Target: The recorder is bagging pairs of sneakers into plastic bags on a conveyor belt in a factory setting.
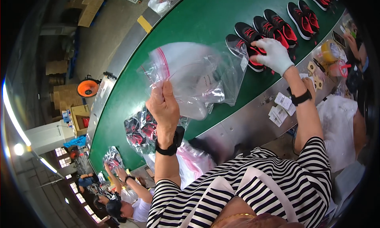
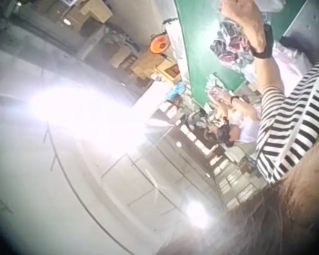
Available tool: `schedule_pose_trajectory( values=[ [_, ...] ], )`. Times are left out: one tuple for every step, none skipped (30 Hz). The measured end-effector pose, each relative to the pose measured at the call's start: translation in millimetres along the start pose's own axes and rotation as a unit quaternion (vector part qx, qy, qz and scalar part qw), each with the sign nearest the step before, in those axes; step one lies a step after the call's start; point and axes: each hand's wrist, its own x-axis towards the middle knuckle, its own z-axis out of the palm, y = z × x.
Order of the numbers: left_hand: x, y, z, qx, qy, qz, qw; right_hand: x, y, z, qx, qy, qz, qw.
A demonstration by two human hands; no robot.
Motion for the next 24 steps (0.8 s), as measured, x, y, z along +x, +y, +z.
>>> schedule_pose_trajectory(
  values=[
    [-1.0, -0.8, 2.2, 0.002, -0.002, -0.007, 1.0, -2.5, 18.2, 20.4, -0.084, -0.029, -0.023, 0.996],
    [0.3, 0.1, 3.9, 0.015, -0.021, -0.006, 1.0, -5.3, 34.1, 39.3, -0.168, -0.055, -0.046, 0.983],
    [2.8, -0.5, 9.3, 0.027, -0.037, -0.003, 0.999, -5.1, 50.5, 57.8, -0.199, -0.113, -0.047, 0.972],
    [2.3, -0.7, 11.8, 0.031, -0.038, -0.008, 0.999, -5.5, 54.3, 73.6, -0.226, -0.173, -0.051, 0.957],
    [1.7, 0.4, 16.8, 0.025, -0.054, -0.009, 0.998, -9.9, 58.6, 88.1, -0.268, -0.127, -0.074, 0.952],
    [1.3, -0.3, 16.3, 0.025, -0.069, -0.01, 0.997, -7.0, 55.2, 94.4, -0.261, -0.129, -0.081, 0.953],
    [-1.3, -2.6, 19.1, 0.044, -0.082, -0.01, 0.996, -4.8, 53.8, 97.4, -0.235, -0.124, -0.057, 0.963],
    [-2.5, -3.6, 24.0, 0.049, -0.082, -0.011, 0.995, -3.8, 53.3, 97.5, -0.209, -0.118, -0.031, 0.97],
    [-5.6, -6.3, 29.6, 0.026, -0.089, -0.026, 0.995, -3.7, 53.6, 89.7, -0.189, -0.096, -0.049, 0.976],
    [-5.1, -6.6, 33.0, 0.003, -0.092, -0.037, 0.995, 0.0, 54.6, 81.6, -0.181, -0.113, -0.034, 0.976],
    [-3.7, -5.5, 32.5, -0.018, -0.109, -0.098, 0.989, 1.1, 55.5, 74.8, -0.151, -0.059, -0.035, 0.986],
    [-3.9, -8.6, 36.8, -0.017, -0.103, -0.101, 0.989, 1.3, 55.5, 67.5, -0.122, -0.008, -0.036, 0.992],
    [-6.8, -11.5, 36.6, -0.047, -0.093, -0.108, 0.989, 1.9, 38.8, 50.8, -0.088, -0.021, -0.006, 0.996],
    [-10.5, -14.3, 36.1, -0.078, -0.082, -0.115, 0.987, 0.1, 27.7, 37.2, 0.012, -0.016, 0.06, 0.998],
    [-12.7, -21.5, 35.7, -0.088, -0.091, -0.136, 0.983, -2.4, 17.3, 13.4, 0.119, -0.045, 0.13, 0.983],
    [-12.0, -23.0, 33.7, -0.089, -0.078, -0.138, 0.983, -9.5, 9.0, -5.2, 0.223, -0.076, 0.196, 0.952],
    [-11.6, -19.3, 29.1, -0.105, -0.079, -0.131, 0.983, -26.1, 21.0, -9.4, 0.324, -0.007, 0.166, 0.932],
    [-12.1, -16.0, 29.6, -0.128, -0.084, -0.123, 0.981, -47.8, 43.5, -16.4, 0.415, 0.064, 0.137, 0.897],
    [-12.9, -11.7, 29.0, -0.156, -0.086, -0.129, 0.976, -71.3, 51.7, -28.8, 0.504, 0.107, 0.09, 0.852],
    [-18.4, -14.2, 24.4, -0.153, -0.069, -0.133, 0.977, -88.5, 50.2, -30.9, 0.594, 0.137, 0.039, 0.792],
    [-20.8, -15.2, 21.4, -0.151, -0.085, -0.121, 0.977, -104.2, 39.6, -37.5, 0.588, 0.134, 0.029, 0.797],
    [-22.7, -17.8, 19.2, -0.15, -0.102, -0.108, 0.977, -121.4, 29.3, -40.8, 0.594, 0.124, 0.027, 0.795],
    [-25.4, -22.7, 18.3, -0.151, -0.088, -0.081, 0.981, -138.3, 19.5, -41.9, 0.599, 0.114, 0.026, 0.792],
    [-27.9, -18.8, 13.2, -0.159, -0.081, -0.078, 0.981, -157.2, 12.6, -43.1, 0.603, 0.108, 0.027, 0.79]
  ],
)
